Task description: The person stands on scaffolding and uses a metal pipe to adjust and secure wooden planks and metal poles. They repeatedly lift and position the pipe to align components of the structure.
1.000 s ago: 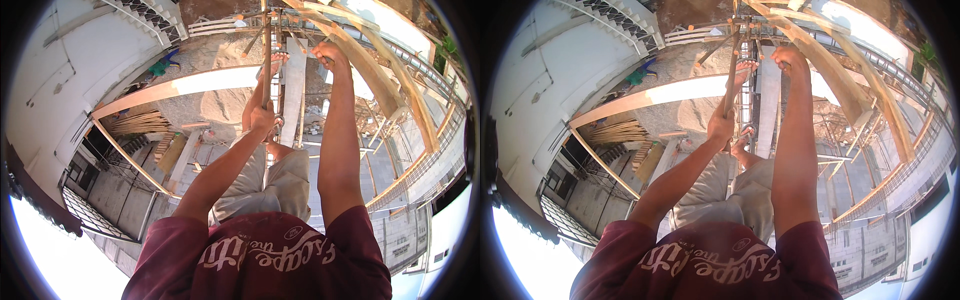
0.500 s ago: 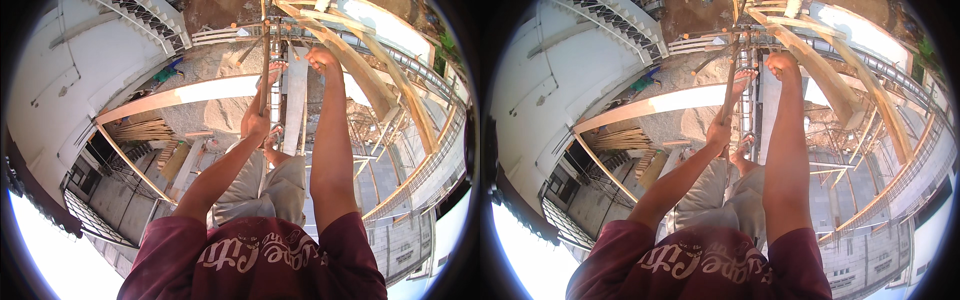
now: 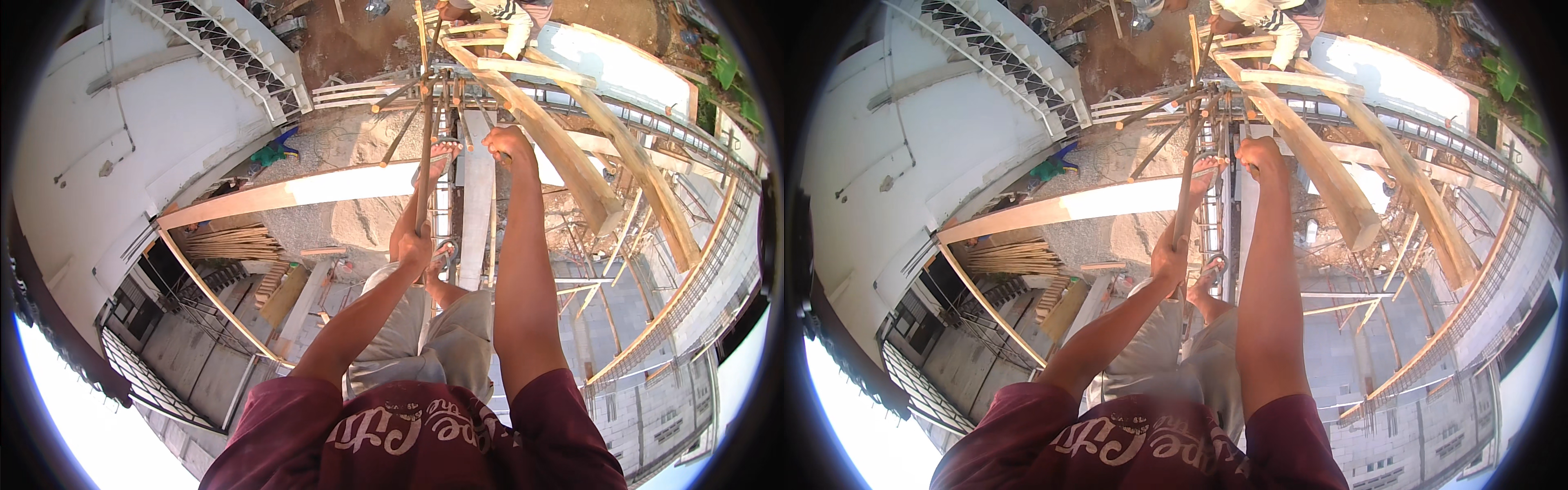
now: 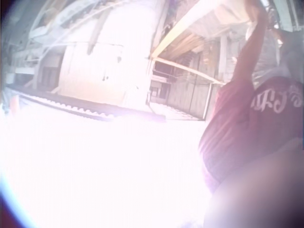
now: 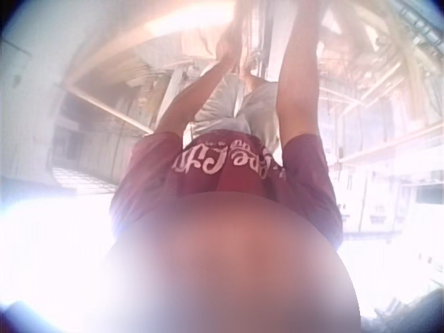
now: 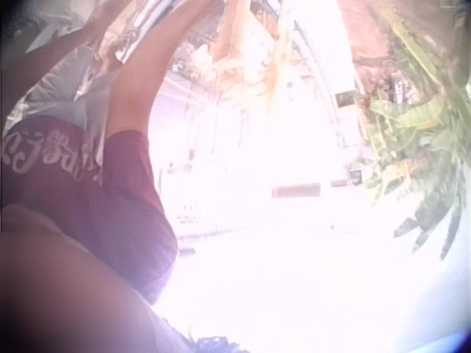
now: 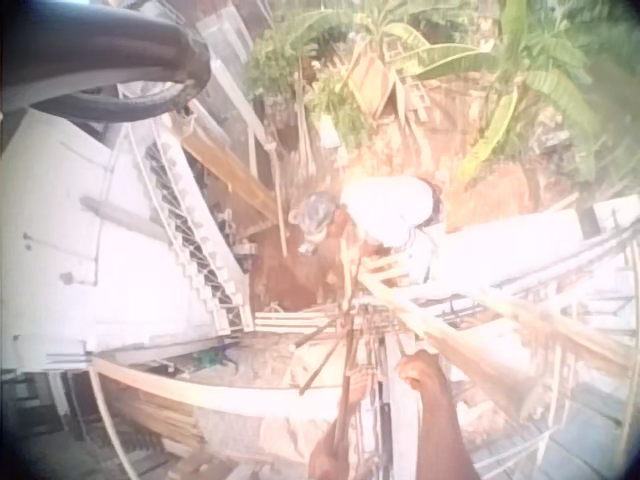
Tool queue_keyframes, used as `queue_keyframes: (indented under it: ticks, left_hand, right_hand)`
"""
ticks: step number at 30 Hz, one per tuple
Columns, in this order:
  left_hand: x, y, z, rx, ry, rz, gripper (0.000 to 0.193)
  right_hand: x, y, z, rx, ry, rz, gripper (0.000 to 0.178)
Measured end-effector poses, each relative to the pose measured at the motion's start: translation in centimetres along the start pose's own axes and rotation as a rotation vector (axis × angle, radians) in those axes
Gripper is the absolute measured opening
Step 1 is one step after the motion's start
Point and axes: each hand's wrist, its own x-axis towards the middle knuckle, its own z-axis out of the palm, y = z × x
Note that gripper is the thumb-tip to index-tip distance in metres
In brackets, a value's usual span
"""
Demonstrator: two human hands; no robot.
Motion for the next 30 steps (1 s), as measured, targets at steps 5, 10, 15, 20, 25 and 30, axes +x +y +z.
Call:
queue_keyframes:
  ticks: [5, 10, 15, 20, 25, 30]
  left_hand:
    - [1.3, -1.6, 1.0, 0.078, -0.197, -0.157, 0.054]
    - [0.6, -1.9, 1.3, -0.063, 0.038, 0.054, 0.054]
    - [1.6, -2.1, 1.5, -0.114, 0.015, 0.036, 0.054]
    - [1.4, -1.4, 0.6, -0.168, -0.037, -0.013, 0.056]
    - [-1.9, 2.8, -2.8, -0.419, -0.109, -0.002, 0.061]
    - [-2.7, 6.6, -6.8, -0.737, -0.278, -0.077, 0.026]
  right_hand:
    - [-0.7, 0.7, -0.3, 0.015, -0.012, -0.127, 0.006]
    - [-1.2, 0.4, -0.3, 0.105, -0.038, -0.071, 0.006]
    - [-0.6, 0.5, -0.3, 0.131, -0.035, -0.037, 0.010]
    - [-0.6, 0.7, -0.5, 0.124, -0.116, -0.069, 0.009]
    - [-1.2, 0.8, -0.5, 0.223, -0.098, -0.078, 0.007]
    - [-2.2, 0.6, -0.8, 0.222, -0.095, -0.094, 0.007]
